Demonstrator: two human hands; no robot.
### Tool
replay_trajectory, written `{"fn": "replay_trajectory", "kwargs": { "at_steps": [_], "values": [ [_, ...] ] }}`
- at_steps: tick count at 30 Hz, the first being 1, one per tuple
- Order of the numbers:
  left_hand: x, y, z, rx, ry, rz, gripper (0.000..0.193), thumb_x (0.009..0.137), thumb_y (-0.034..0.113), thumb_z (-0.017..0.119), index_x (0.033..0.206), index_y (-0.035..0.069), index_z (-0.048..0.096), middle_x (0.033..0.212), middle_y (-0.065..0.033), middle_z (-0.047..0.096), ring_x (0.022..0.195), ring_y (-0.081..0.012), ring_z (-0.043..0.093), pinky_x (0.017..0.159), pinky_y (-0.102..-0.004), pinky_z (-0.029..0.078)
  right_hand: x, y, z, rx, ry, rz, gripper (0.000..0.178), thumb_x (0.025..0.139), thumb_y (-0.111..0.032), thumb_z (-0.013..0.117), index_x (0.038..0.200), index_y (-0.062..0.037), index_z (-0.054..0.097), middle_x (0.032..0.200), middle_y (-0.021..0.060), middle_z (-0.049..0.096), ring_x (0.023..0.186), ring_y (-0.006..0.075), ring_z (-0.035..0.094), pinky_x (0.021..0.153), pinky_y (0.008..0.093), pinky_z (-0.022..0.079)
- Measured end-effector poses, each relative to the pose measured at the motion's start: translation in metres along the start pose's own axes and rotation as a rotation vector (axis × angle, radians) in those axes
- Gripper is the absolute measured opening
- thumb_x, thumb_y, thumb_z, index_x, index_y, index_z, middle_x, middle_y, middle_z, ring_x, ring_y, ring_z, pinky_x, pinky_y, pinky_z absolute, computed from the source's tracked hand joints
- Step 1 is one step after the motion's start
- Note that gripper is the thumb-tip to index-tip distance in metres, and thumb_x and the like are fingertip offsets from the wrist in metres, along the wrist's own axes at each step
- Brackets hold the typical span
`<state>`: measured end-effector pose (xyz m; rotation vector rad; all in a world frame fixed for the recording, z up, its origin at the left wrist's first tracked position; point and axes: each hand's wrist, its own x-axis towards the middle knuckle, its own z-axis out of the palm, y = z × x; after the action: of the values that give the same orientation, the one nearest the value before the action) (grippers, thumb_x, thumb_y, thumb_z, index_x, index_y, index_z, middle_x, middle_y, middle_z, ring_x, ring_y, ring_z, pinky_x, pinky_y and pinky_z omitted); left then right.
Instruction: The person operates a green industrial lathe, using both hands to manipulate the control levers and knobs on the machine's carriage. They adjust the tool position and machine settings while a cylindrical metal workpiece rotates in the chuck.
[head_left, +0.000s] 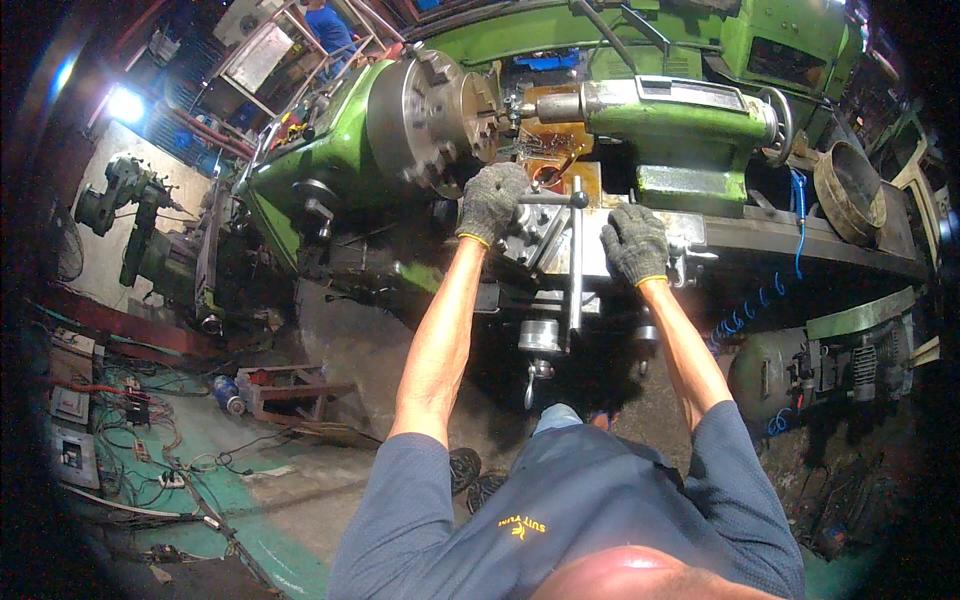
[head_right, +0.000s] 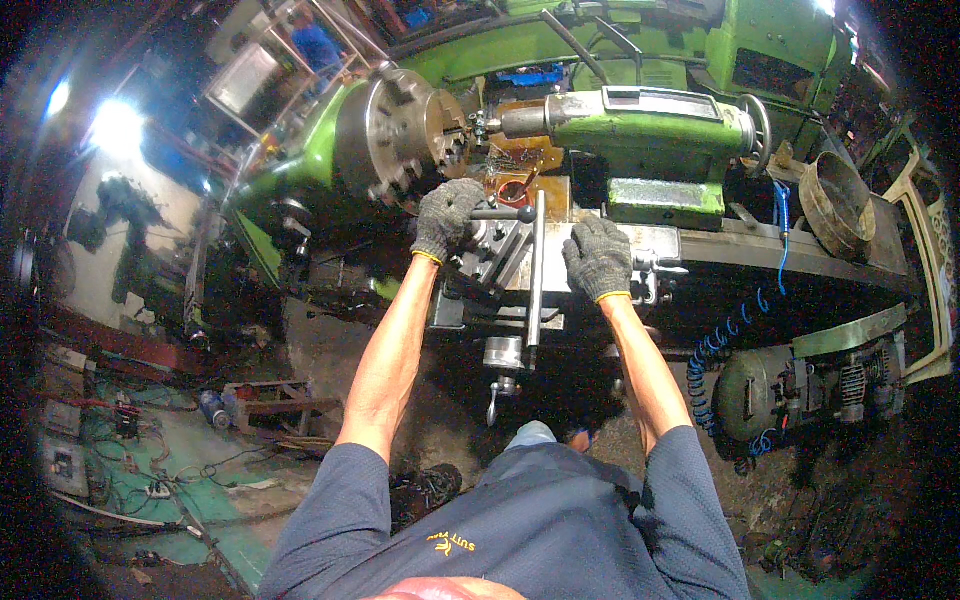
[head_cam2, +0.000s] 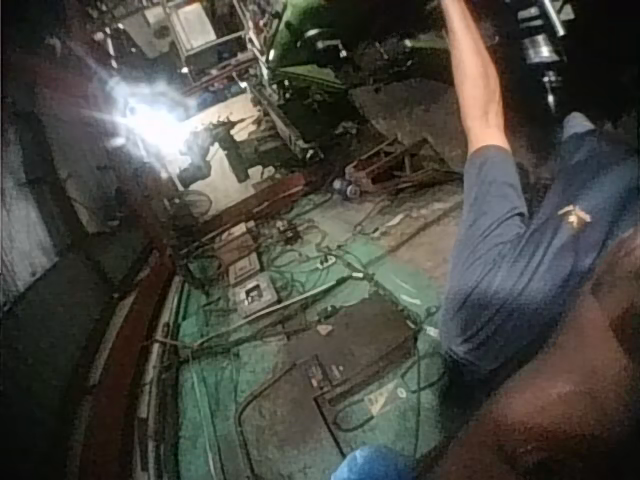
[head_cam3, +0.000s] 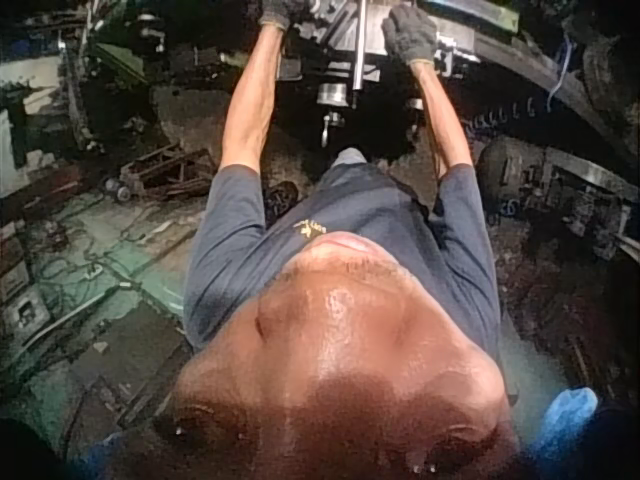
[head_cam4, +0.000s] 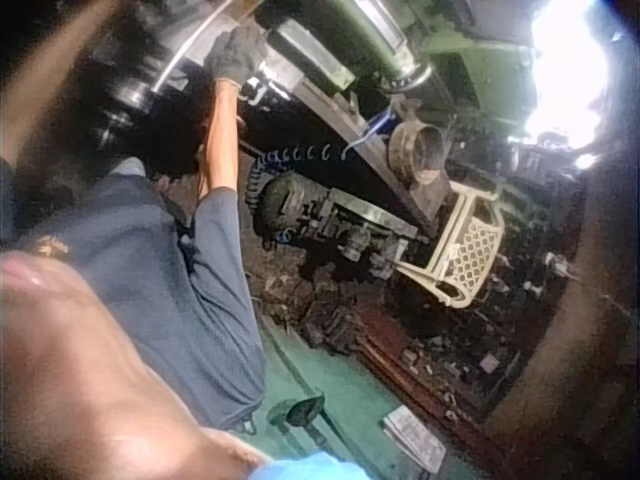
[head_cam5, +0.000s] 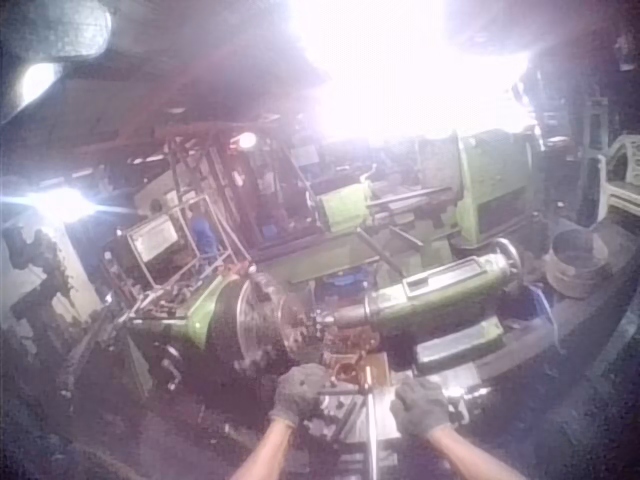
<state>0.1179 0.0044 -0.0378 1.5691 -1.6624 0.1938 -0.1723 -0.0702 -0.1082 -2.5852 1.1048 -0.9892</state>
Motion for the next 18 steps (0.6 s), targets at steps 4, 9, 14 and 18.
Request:
{"fn": "replay_trajectory", "kwargs": {
  "at_steps": [4, 9, 14, 18],
  "values": [
    [-0.003, -0.001, -0.003, 0.040, 0.005, 0.019, 0.032, 0.094, 0.032, 0.060, 0.095, 0.005, 0.076, 0.099, -0.0186, 0.074, 0.095, -0.0392, 0.070, 0.085, -0.0467, 0.055, 0.000, -0.004, 0.000, 0.003, -0.004, 0.004, 0.030, 0.088, -0.033, 0.067, 0.105, -0.0078, 0.070, 0.126, 0.0155, 0.067, 0.118, 0.0372, 0.060, 0.102, 0.0510, 0.046],
    [0.006, 0.019, -0.006, -0.047, -0.072, -0.128, 0.031, 0.095, 0.031, 0.059, 0.096, 0.005, 0.076, 0.102, -0.0175, 0.074, 0.097, -0.0389, 0.069, 0.087, -0.0467, 0.055, -0.002, 0.007, 0.004, -0.011, 0.033, -0.006, 0.030, 0.088, -0.032, 0.067, 0.105, -0.0075, 0.070, 0.124, 0.0156, 0.067, 0.116, 0.0376, 0.061, 0.101, 0.0509, 0.046],
    [-0.004, -0.003, 0.000, 0.020, -0.031, -0.010, 0.031, 0.094, 0.033, 0.060, 0.097, 0.006, 0.076, 0.105, -0.0169, 0.074, 0.101, -0.0377, 0.069, 0.090, -0.0461, 0.054, 0.000, -0.004, -0.003, 0.023, 0.047, -0.016, 0.027, 0.087, -0.030, 0.068, 0.100, -0.0069, 0.068, 0.113, 0.0157, 0.067, 0.110, 0.0378, 0.062, 0.097, 0.0513, 0.047],
    [-0.005, -0.013, 0.005, 0.065, 0.004, 0.078, 0.031, 0.093, 0.033, 0.061, 0.096, 0.006, 0.076, 0.103, -0.0170, 0.074, 0.099, -0.0379, 0.069, 0.088, -0.0466, 0.054, 0.000, -0.003, -0.001, 0.023, 0.112, -0.046, 0.026, 0.086, -0.030, 0.068, 0.098, -0.0066, 0.067, 0.109, 0.0154, 0.065, 0.107, 0.0376, 0.061, 0.095, 0.0509, 0.047]
  ]
}}
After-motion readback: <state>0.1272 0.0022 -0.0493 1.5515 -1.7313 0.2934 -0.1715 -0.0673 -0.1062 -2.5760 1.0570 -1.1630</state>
